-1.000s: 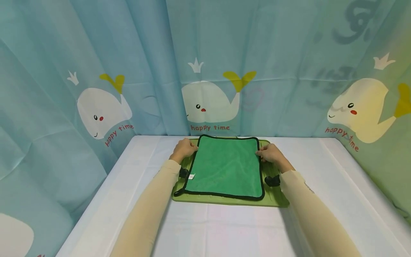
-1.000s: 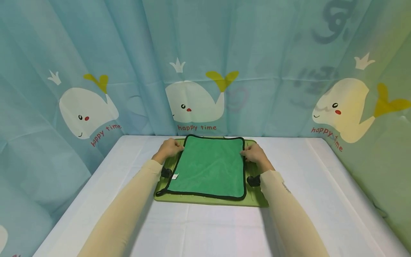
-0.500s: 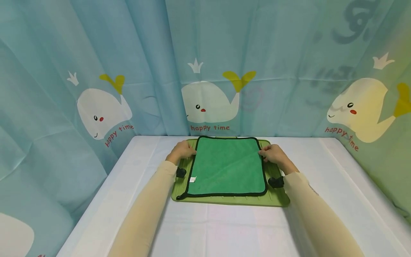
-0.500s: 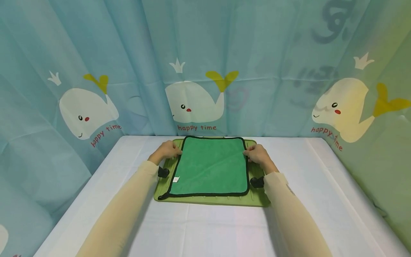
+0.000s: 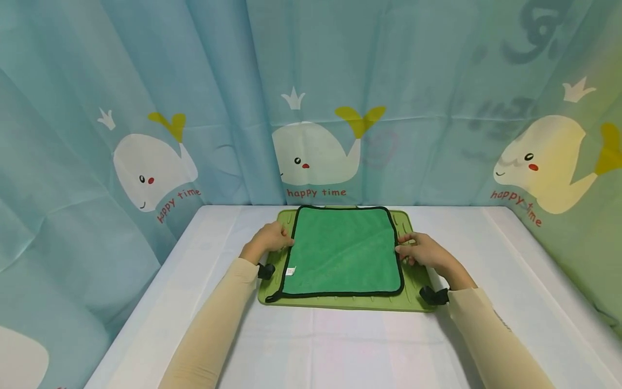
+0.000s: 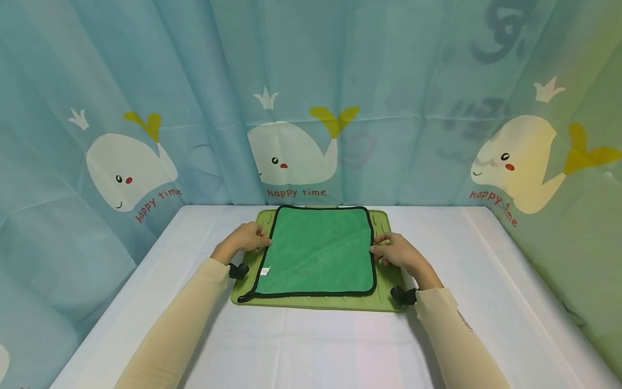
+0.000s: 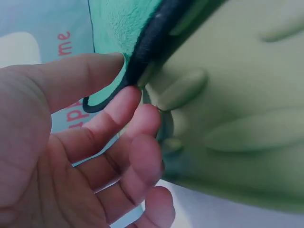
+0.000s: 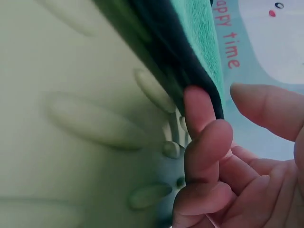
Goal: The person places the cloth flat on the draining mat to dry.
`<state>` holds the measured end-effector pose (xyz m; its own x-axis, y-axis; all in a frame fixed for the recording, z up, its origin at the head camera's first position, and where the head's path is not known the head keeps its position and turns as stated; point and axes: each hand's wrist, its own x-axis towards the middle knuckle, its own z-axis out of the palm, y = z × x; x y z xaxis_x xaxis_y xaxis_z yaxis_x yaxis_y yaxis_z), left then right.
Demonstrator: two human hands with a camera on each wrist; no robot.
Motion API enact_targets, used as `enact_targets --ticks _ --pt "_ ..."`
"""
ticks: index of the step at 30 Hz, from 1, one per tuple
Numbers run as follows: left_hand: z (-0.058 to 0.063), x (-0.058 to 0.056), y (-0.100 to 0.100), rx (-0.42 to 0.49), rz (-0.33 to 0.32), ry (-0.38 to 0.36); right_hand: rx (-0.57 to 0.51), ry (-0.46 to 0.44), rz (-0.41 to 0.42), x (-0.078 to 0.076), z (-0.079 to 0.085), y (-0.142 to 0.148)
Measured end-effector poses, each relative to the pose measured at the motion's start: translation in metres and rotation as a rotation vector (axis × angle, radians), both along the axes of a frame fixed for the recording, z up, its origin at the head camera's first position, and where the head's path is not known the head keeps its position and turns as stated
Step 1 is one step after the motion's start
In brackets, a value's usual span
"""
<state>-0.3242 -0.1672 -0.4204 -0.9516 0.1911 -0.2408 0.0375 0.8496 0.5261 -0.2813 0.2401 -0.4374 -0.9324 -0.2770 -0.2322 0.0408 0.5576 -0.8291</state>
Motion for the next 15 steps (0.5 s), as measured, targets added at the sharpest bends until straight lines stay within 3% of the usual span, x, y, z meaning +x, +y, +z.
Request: enact_targets --ticks 8,15 --pt "-0.006 0.025 -0.009 0.010 -0.016 0.042 -0.016 -0.004 0.037 0.024 -0.004 -0.003" --pt "-0.010 0.039 -0.006 0.014 0.001 0.047 -0.014 0.013 0.031 0.031 -0.005 -0.007"
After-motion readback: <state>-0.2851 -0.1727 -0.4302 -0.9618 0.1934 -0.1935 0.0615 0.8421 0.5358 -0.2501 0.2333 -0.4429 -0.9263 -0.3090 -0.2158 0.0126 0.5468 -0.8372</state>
